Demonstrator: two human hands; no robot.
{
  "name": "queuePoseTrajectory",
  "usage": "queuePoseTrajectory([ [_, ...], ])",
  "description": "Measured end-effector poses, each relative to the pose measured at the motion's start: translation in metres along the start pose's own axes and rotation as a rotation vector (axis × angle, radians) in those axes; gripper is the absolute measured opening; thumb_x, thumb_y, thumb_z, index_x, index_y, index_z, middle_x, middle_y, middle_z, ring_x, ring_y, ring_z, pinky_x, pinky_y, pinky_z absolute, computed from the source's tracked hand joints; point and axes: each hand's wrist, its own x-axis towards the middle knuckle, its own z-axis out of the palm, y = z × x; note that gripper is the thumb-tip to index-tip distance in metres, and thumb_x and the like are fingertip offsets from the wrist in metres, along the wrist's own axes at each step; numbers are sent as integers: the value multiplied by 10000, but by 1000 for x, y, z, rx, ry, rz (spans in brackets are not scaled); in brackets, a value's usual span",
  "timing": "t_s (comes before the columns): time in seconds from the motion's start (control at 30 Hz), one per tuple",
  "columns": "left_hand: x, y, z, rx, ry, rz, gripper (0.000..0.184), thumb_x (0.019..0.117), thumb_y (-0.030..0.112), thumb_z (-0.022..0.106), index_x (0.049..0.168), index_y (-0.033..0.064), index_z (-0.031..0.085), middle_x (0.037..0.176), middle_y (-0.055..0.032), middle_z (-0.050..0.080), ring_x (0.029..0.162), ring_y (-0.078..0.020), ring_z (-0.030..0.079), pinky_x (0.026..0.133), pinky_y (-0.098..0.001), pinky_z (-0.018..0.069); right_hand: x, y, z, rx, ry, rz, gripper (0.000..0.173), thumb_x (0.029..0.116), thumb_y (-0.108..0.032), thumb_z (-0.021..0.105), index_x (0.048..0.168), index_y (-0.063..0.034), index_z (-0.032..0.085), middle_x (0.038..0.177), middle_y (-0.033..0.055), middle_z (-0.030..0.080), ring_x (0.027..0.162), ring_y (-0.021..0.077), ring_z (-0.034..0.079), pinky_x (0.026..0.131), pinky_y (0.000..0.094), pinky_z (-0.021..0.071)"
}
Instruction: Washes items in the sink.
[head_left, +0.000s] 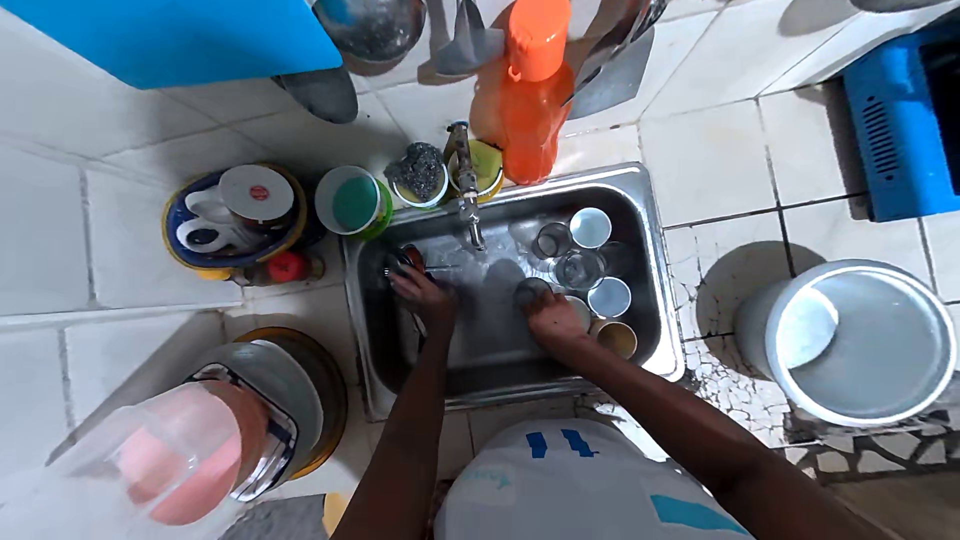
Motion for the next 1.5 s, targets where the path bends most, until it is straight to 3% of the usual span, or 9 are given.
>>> queuePoseTrajectory([
  [0.2, 3, 1, 38, 161, -386, 586, 594, 1093, 454, 364, 1600, 143, 372, 1670, -93, 322, 1562, -333, 231, 1223, -690, 68, 3, 2, 5, 41, 88, -34, 312, 1014, -8, 429, 1220, 41, 658, 1184, 253, 686, 1212, 429, 616, 1001, 568, 490],
  [0.47, 2, -30, -7, 375, -668, 635, 650, 1028, 581, 468, 1450, 96, 561, 1488, -199, 531, 1439, -381, 435, 1225, -680, 106, 21, 22, 6, -1, 200, -2, 271, 1029, -19, 463, 1189, 39, 674, 1153, 222, 694, 1164, 406, 639, 927, 532, 541],
  [0.63, -5, -54, -28, 424, -760, 666, 601, 1056, 533, 452, 1417, 72, 587, 1442, -232, 558, 1422, -398, 455, 1238, -671, 88, 17, -3, -4, 63, 210, 87, 506, 1057, -59, 399, 1558, 10, 387, 1542, 283, 453, 1406, 444, 466, 1098, 570, 418],
  [0.73, -5, -43, -33, 307, -683, 678, 492, 1067, 434, 479, 1372, 77, 627, 1396, -191, 607, 1348, -373, 540, 1199, -631, 279, 21, -23, -7, 268, 485, -77, 420, 1051, -188, 491, 1436, -50, 584, 1355, 182, 650, 1262, 344, 620, 1073, 481, 492],
  [1.0, 27, 71, -10, -1069, -697, -389, 129, 1072, 86, 449, 1119, 24, 552, 852, -57, 586, 714, -126, 582, 678, -289, 540, 124, -51, -8, 1991, 355, 467, 298, 1091, -132, 455, 1294, 37, 593, 1045, 139, 691, 850, 149, 659, 792, 314, 558],
  [1.13, 35, 89, 4, -1432, -749, -665, 186, 1076, 122, 422, 1161, 36, 563, 960, -87, 657, 844, -166, 647, 735, -343, 569, 126, -54, -17, 1798, 428, 449, 294, 1070, -116, 494, 1278, 37, 634, 1151, 202, 679, 1008, 235, 662, 921, 404, 546],
  [1.27, 17, 69, -22, -1285, -907, -98, 432, 1134, 215, 312, 1499, 10, 419, 1433, -131, 575, 1285, -162, 584, 1080, -314, 497, 56, -51, -46, 1379, 261, 190, 363, 1085, -185, 483, 1377, -7, 604, 1346, 182, 643, 1245, 236, 621, 1093, 414, 483],
  [1.4, 47, 120, 19, -1127, -871, -363, 526, 1132, 414, 235, 1267, 35, 575, 1042, -59, 659, 871, -127, 637, 772, -292, 538, -36, -8, -54, 845, 482, -114, 349, 1016, -59, 526, 1332, -16, 668, 1455, 176, 588, 1340, 262, 581, 1135, 391, 464],
  [1.5, 53, 128, 28, -874, -787, -200, 564, 1142, 315, 184, 1317, -38, 588, 1261, -180, 662, 1092, -219, 628, 925, -374, 493, -99, 52, -41, 466, 720, 5, 295, 1002, -102, 577, 1254, -54, 722, 1418, 116, 631, 1309, 267, 607, 1113, 456, 492],
])
